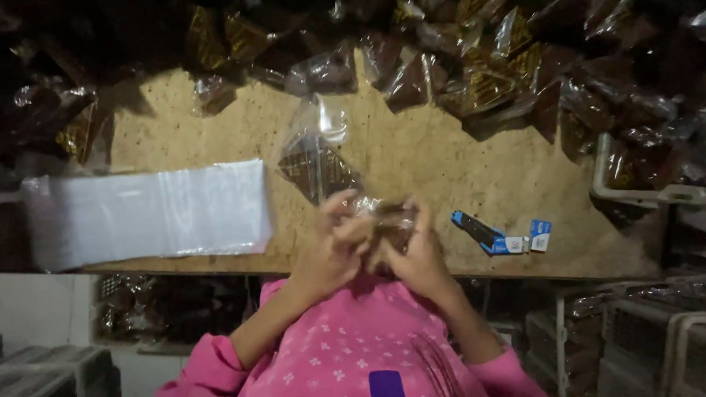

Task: Packaging small triangular items into plastic sleeves and sealing them with a stapler

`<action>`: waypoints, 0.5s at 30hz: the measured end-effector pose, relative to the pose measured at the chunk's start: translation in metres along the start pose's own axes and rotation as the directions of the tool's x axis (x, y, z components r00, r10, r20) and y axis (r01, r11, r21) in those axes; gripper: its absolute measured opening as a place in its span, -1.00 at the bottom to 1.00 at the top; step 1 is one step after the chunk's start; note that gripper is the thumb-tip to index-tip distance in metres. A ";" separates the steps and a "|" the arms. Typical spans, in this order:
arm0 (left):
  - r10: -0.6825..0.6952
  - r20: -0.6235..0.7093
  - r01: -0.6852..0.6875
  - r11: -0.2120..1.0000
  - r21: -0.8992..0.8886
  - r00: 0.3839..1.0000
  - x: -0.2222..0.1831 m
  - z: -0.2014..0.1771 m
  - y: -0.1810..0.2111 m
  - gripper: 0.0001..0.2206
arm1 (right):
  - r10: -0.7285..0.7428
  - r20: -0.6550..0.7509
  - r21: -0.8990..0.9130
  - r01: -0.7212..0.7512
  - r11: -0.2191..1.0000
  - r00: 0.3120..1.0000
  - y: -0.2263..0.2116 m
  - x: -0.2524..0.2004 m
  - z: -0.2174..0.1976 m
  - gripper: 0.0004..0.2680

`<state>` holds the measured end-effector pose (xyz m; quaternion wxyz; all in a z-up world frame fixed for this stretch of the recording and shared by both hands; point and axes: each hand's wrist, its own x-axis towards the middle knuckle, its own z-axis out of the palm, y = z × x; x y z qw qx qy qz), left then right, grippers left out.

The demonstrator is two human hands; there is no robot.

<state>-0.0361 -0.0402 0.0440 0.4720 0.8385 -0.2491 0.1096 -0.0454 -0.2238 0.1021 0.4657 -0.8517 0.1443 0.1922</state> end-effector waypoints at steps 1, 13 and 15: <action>0.008 -0.002 -0.008 1.000 0.000 1.000 -0.001 0.002 -0.010 -0.50 | -0.005 -0.006 0.001 0.005 1.000 1.000 0.021 0.015 0.004 -0.40; -0.166 -0.049 0.172 0.911 0.374 0.985 -0.014 0.007 -0.022 -0.88 | -0.158 0.219 0.279 0.093 0.956 0.963 0.072 0.030 0.009 -0.30; -0.261 -0.172 0.274 0.960 0.055 0.950 -0.009 0.002 -0.006 -0.88 | -0.281 0.273 0.001 0.292 0.956 0.920 0.060 0.039 0.026 -0.45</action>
